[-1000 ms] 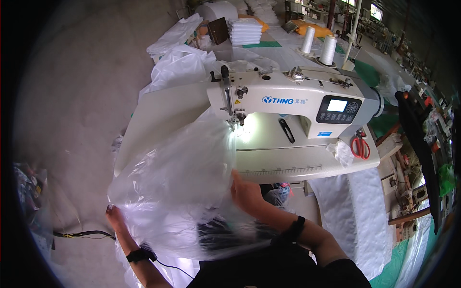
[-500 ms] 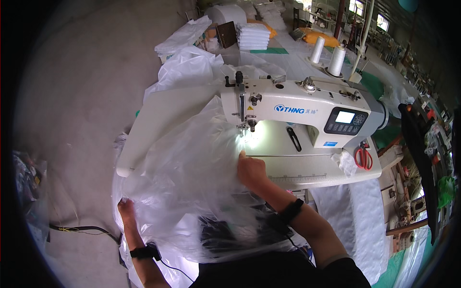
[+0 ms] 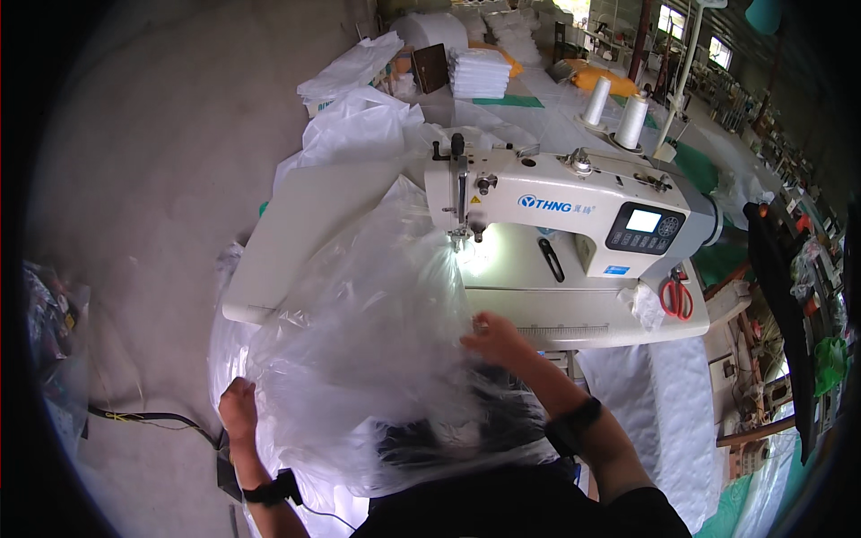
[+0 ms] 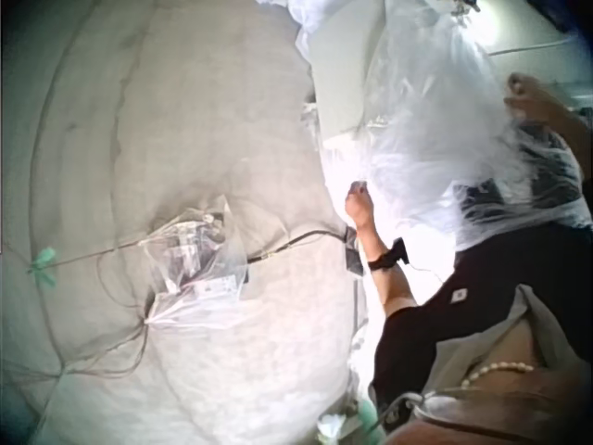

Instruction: Sewing white synthetic material using an industrial sewing machine.

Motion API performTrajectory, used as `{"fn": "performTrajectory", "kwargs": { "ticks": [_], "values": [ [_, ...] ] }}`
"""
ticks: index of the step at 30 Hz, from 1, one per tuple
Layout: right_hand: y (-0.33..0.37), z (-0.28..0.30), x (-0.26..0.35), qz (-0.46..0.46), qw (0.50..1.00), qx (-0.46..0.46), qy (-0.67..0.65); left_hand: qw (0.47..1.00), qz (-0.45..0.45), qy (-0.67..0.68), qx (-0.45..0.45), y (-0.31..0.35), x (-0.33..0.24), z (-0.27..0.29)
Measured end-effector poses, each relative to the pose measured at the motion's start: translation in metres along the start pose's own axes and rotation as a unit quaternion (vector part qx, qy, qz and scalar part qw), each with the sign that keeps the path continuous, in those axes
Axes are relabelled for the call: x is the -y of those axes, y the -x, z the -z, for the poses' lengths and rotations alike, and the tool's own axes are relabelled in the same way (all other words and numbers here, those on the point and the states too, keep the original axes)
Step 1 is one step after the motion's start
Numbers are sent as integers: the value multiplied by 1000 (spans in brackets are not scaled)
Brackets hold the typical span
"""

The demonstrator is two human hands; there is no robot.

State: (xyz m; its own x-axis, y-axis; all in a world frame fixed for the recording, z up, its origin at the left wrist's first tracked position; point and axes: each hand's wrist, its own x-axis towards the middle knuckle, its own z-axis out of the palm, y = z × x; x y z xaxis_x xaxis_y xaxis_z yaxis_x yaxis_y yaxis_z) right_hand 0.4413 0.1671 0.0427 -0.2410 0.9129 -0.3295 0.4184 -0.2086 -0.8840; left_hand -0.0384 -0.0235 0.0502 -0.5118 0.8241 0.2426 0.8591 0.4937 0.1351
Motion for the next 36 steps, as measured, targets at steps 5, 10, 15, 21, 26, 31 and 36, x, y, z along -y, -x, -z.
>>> {"fn": "performTrajectory", "kwargs": {
  "ticks": [5, 10, 15, 21, 26, 31, 36],
  "values": [
    [55, 12, -46, -111, 980, 155, -60, 979, 184, -31, -82, -27, 110, 23],
    [68, 13, -76, 97, 976, 106, 164, 971, 72, -36, -224, -34, 77, 53],
    [83, 19, -64, -49, 966, 175, 185, 925, -273, 202, 170, 101, -110, 20],
    [140, 69, -13, -149, 881, 279, -351, 934, -140, -226, 238, 173, -100, -30],
    [158, 76, 4, -92, 875, 282, -382, 962, -67, -137, 225, 203, -65, -107],
    [146, 52, -27, -111, 903, 229, -345, 956, 95, 39, 274, 183, -20, -224],
    [130, 33, -94, 10, 952, -67, 297, 530, 411, 729, -137, 110, 43, -260]
  ]
}}
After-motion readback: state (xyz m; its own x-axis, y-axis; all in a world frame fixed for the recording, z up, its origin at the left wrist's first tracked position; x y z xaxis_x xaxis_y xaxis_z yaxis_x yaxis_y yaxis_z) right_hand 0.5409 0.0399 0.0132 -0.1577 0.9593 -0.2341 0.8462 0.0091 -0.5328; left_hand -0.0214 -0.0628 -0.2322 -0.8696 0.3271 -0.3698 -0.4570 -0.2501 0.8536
